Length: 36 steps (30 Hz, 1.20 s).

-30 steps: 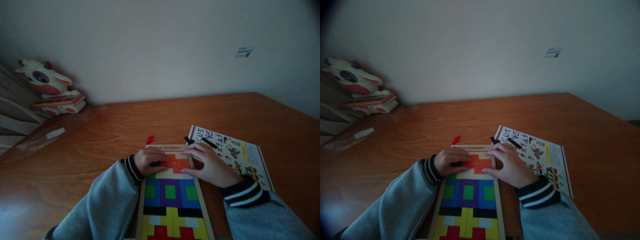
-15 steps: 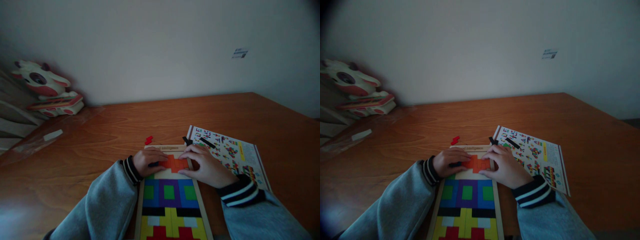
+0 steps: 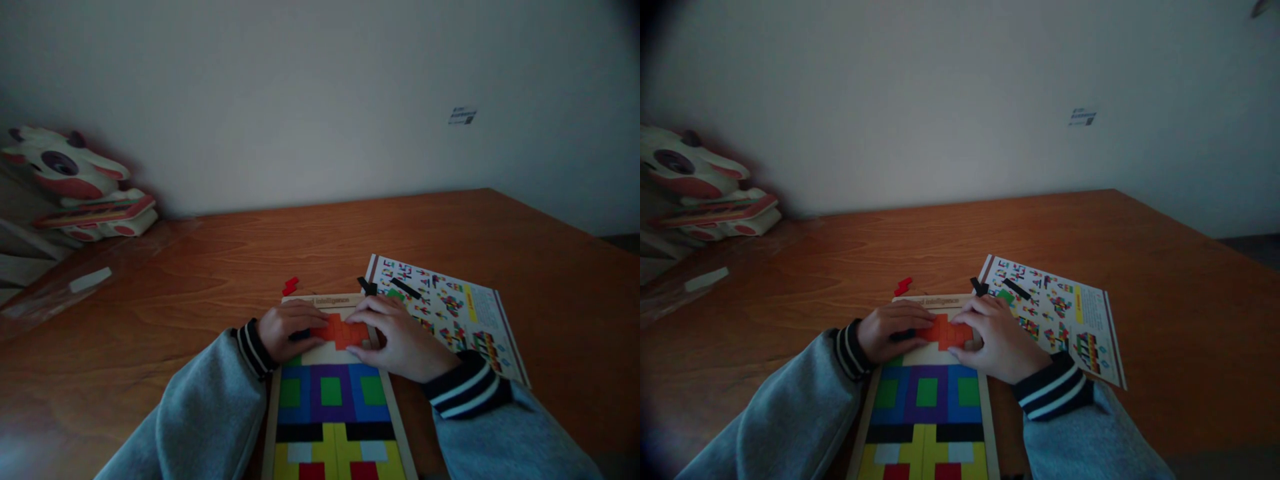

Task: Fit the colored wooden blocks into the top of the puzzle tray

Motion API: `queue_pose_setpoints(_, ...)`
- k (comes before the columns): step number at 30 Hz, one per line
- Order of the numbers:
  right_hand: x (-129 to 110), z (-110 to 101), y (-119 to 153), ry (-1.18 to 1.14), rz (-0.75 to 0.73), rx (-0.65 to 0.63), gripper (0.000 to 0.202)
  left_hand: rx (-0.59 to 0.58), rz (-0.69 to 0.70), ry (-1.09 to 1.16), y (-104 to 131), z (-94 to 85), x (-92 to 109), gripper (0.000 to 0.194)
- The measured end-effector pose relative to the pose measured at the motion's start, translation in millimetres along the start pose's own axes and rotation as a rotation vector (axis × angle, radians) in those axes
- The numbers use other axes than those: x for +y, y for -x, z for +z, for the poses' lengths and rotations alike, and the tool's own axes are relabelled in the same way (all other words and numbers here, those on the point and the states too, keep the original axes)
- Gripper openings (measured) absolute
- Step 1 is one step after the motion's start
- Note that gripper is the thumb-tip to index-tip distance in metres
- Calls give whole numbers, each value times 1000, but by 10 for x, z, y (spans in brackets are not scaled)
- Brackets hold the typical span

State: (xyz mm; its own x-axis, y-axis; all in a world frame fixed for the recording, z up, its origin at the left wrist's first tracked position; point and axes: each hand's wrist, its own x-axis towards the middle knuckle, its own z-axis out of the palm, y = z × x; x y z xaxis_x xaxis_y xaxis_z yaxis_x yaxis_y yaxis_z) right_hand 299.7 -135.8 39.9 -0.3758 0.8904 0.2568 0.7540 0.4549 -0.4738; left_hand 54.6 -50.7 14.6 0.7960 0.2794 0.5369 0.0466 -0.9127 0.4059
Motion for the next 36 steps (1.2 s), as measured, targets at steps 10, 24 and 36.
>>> queue_pose_setpoints(10,575,-200,95,184,310,352,22,-4,-11,-16,14,-13,6,24)
queue_pose_setpoints(24,865,-181,206,29,634,274,21,66,-46,-137,-3,-35,20,17)
queue_pose_setpoints(36,850,-190,181,366,425,310,31,82,-101,-157,-14,-33,32,16)
